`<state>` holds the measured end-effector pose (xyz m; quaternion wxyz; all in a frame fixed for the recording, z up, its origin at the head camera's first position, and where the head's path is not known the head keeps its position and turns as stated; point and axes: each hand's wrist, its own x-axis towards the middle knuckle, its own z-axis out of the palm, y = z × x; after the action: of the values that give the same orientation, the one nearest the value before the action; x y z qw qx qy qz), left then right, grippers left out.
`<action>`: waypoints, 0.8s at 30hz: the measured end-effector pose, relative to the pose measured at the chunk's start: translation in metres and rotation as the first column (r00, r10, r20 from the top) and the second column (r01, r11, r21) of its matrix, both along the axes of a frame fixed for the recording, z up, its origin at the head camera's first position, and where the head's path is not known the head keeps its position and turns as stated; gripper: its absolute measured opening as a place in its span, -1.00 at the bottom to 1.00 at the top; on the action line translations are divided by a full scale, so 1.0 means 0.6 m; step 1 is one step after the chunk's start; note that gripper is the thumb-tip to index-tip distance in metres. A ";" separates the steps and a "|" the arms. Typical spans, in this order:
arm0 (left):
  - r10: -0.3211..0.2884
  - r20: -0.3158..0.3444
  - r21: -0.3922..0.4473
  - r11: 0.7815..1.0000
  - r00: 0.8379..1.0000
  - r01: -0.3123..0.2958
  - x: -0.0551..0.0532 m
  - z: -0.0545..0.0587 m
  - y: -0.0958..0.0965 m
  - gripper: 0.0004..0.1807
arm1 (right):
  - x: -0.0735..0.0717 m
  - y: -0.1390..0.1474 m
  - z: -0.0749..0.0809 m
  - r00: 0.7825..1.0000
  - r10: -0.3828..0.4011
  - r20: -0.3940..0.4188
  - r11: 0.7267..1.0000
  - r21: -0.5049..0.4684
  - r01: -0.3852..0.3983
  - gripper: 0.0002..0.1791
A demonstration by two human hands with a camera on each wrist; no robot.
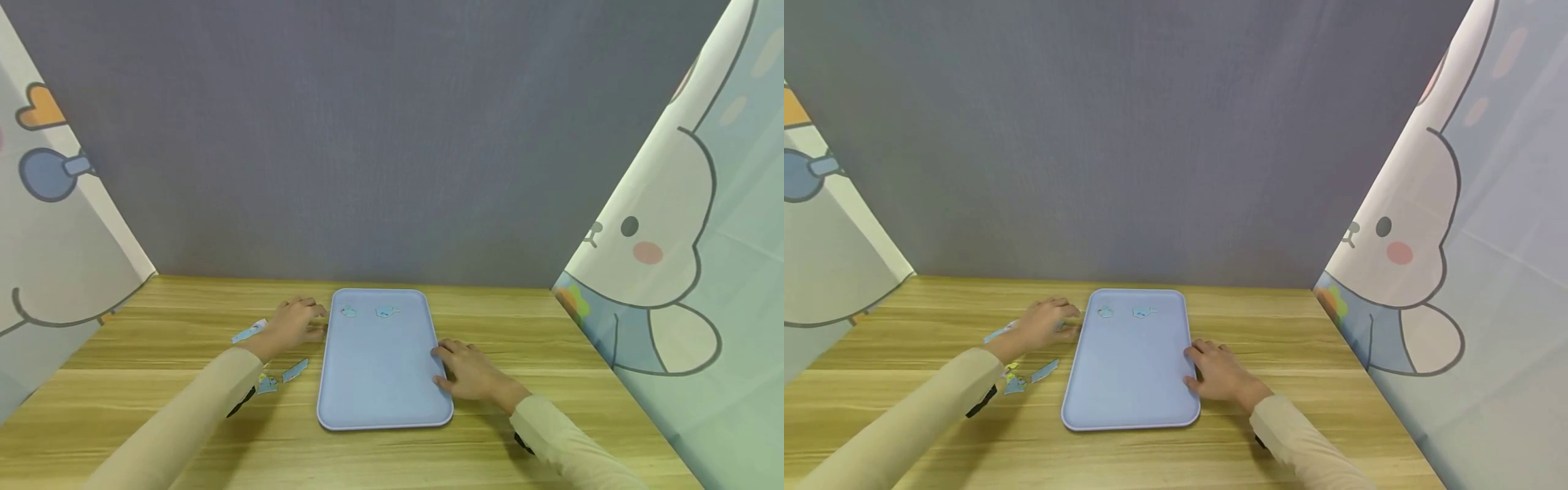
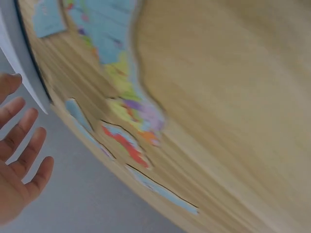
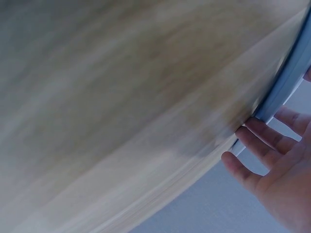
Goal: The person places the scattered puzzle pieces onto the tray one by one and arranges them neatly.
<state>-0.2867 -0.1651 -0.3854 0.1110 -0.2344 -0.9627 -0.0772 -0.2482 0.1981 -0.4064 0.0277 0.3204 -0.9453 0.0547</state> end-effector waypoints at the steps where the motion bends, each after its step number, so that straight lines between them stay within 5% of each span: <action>1: 0.008 0.003 -0.009 1.000 1.000 -0.008 0.002 0.000 -0.004 -0.65 | 0.000 0.000 0.000 1.000 0.000 0.000 1.000 0.002 0.000 -0.46; 17: 0.060 -0.054 -0.014 0.998 0.997 -0.061 0.019 -0.015 -0.040 -0.63 | -0.001 0.001 -0.003 1.000 -0.002 -0.014 1.000 0.009 0.002 -0.46; 24: 0.081 -0.020 -0.026 0.996 0.997 -0.081 0.019 -0.024 -0.051 -0.60 | -0.001 0.001 -0.004 1.000 -0.003 -0.016 1.000 0.007 0.003 -0.46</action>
<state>-0.2753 -0.1955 -0.4000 0.1199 -0.1974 -0.9713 -0.0577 -0.2487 0.1987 -0.4091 0.0344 0.3194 -0.9458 0.0485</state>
